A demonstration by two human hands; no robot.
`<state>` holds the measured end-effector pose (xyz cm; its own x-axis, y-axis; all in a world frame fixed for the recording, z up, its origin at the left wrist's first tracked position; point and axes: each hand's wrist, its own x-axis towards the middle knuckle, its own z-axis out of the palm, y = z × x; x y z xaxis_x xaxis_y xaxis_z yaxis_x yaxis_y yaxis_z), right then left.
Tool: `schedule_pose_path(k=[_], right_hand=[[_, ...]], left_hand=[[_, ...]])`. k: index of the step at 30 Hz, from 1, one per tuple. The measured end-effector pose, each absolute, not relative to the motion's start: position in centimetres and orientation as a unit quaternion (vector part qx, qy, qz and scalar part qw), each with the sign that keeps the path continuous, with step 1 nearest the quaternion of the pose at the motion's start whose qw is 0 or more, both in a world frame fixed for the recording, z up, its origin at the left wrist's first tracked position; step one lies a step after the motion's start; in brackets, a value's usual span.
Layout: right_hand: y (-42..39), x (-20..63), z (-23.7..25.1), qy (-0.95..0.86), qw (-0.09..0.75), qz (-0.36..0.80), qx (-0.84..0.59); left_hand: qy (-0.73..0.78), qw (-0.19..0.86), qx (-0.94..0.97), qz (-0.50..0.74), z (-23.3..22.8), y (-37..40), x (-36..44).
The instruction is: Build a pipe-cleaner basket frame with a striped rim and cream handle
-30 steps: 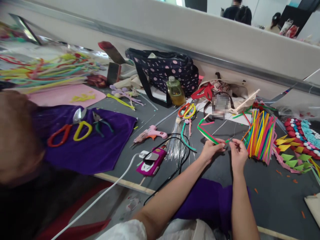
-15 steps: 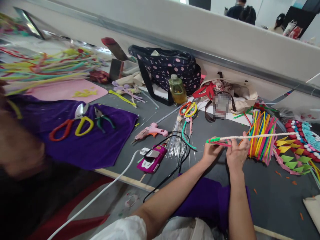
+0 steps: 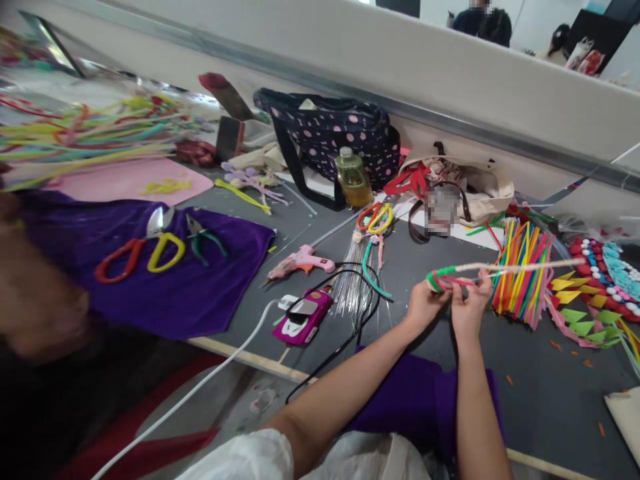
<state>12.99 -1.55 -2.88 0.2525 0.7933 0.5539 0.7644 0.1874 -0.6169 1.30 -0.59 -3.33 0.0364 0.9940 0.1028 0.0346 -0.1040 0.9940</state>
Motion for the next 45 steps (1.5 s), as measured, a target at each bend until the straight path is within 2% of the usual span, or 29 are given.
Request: schedule_pose_path(k=[8, 13, 20, 26, 29, 36, 41, 45], right_hand=[[-1.9, 10.8, -2.4, -0.648, 0.445, -0.053, -0.615], [-1.8, 10.5, -2.5, -0.613, 0.505, -0.020, -0.607], [-2.1, 10.6, -1.5, -0.539, 0.581, 0.037, -0.609], [-2.4, 10.1, -1.3, -0.595, 0.502, 0.038, -0.627], [-2.3, 10.4, -1.6, -0.615, 0.469, 0.006, -0.634], [-2.3, 10.7, -1.6, -0.623, 0.461, 0.012, -0.632], [-2.1, 10.5, -1.7, -0.547, 0.543, 0.092, -0.630], [-1.4, 10.6, -2.5, -0.407, 0.626, 0.226, -0.626]], left_hand=[[0.413, 0.647, 0.344, 0.541, -3.0, -0.1, 1.8], [0.386, 0.711, 0.241, 0.536, -2.3, -0.4, 1.9], [0.404, 0.676, 0.218, 0.577, -2.4, 0.0, 1.8], [0.443, 0.545, 0.370, 0.608, -3.4, 0.2, 1.9], [0.451, 0.522, 0.410, 0.596, -3.5, 0.1, 1.9], [0.448, 0.543, 0.382, 0.599, -3.1, 0.0, 2.1], [0.418, 0.610, 0.296, 0.605, -2.7, -0.1, 2.5], [0.394, 0.675, 0.232, 0.580, -2.5, -0.2, 2.8]])
